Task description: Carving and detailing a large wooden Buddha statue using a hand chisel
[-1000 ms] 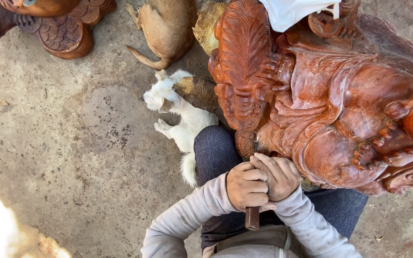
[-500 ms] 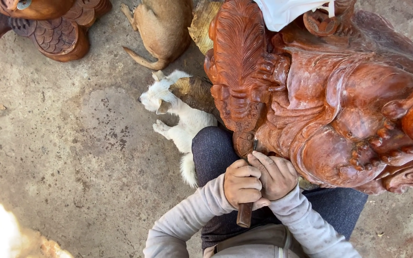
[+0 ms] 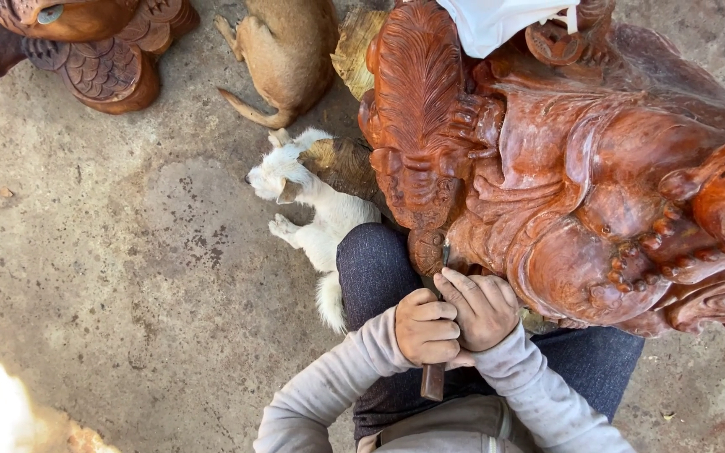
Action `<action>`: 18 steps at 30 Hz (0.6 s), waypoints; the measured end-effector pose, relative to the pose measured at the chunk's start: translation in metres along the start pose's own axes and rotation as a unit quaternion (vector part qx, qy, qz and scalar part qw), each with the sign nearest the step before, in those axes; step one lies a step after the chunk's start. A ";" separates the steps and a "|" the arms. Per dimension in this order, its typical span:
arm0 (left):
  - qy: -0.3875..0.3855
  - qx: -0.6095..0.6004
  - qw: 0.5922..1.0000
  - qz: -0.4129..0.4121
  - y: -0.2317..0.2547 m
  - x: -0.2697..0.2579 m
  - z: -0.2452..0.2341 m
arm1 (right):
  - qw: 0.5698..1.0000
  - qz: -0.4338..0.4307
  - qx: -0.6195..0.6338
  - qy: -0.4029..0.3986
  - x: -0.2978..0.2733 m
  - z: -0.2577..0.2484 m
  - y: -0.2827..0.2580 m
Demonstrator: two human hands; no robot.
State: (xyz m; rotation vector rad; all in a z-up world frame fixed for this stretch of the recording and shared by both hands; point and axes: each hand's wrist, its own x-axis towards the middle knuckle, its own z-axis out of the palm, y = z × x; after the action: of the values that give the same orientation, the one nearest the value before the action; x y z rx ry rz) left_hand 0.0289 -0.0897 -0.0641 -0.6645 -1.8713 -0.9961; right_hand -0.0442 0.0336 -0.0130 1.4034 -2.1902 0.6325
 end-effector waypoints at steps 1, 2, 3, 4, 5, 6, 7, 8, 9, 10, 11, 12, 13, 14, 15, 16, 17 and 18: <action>0.000 -0.001 1.000 -0.001 0.000 0.010 -0.005 | 1.000 0.001 -0.001 -0.001 -0.001 0.001 0.000; 0.001 -0.014 1.000 -0.009 -0.001 0.020 -0.009 | 1.000 0.006 -0.006 -0.002 -0.001 0.001 0.000; 0.002 -0.025 1.000 -0.018 -0.001 0.029 -0.014 | 1.000 0.011 -0.010 -0.004 -0.002 0.003 0.000; 0.002 -0.026 0.999 -0.019 -0.001 0.029 -0.013 | 1.000 0.012 -0.009 -0.005 -0.004 0.003 0.000; 0.002 -0.020 1.000 -0.013 -0.002 0.028 -0.014 | 1.000 0.008 -0.016 -0.009 -0.005 0.004 0.001; 0.001 -0.015 1.000 -0.007 -0.003 0.028 -0.014 | 1.000 0.004 -0.022 -0.013 -0.006 0.005 0.001; 0.000 -0.017 1.000 -0.008 -0.004 0.026 -0.014 | 1.000 0.006 -0.022 -0.013 -0.005 0.004 0.001; -0.002 -0.005 1.000 0.009 -0.005 0.025 -0.013 | 0.999 0.002 -0.027 -0.017 -0.004 0.004 0.000; -0.004 0.006 1.000 0.026 -0.005 0.022 -0.013 | 0.999 -0.002 -0.032 -0.021 -0.005 0.004 0.000; -0.005 0.003 1.000 0.025 -0.007 0.014 -0.008 | 0.999 0.001 -0.033 -0.021 -0.005 0.004 0.000; -0.008 0.034 0.998 0.046 -0.009 0.005 -0.004 | 0.999 -0.007 -0.047 -0.024 -0.004 0.004 0.001; -0.011 0.065 0.996 0.067 -0.011 -0.003 0.000 | 0.998 -0.015 -0.060 -0.027 -0.003 0.004 0.001; -0.011 0.066 0.995 0.068 -0.008 -0.003 -0.001 | 0.998 -0.015 -0.061 -0.026 -0.003 0.001 0.001; -0.002 0.078 0.994 0.079 -0.005 -0.002 -0.001 | 0.999 -0.011 -0.039 -0.025 -0.003 -0.001 0.000; 0.008 0.091 0.992 0.089 -0.001 -0.002 -0.002 | 1.000 -0.007 -0.017 -0.025 -0.003 -0.004 -0.001; 0.008 0.091 0.992 0.089 0.004 -0.003 -0.004 | 1.000 -0.007 -0.016 -0.025 -0.005 -0.008 -0.003; 0.005 0.112 0.987 0.114 0.006 -0.003 -0.007 | 1.000 -0.001 0.016 -0.023 -0.007 -0.011 -0.004; 0.001 0.132 0.981 0.139 0.009 -0.003 -0.008 | 0.999 0.005 0.048 -0.021 -0.008 -0.015 -0.004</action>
State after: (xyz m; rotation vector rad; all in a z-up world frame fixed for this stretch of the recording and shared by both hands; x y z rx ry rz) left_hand 0.0408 -0.0919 -0.0610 -0.7375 -1.8065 -0.5577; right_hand -0.0358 0.0467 -0.0059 1.4672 -2.2281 0.7262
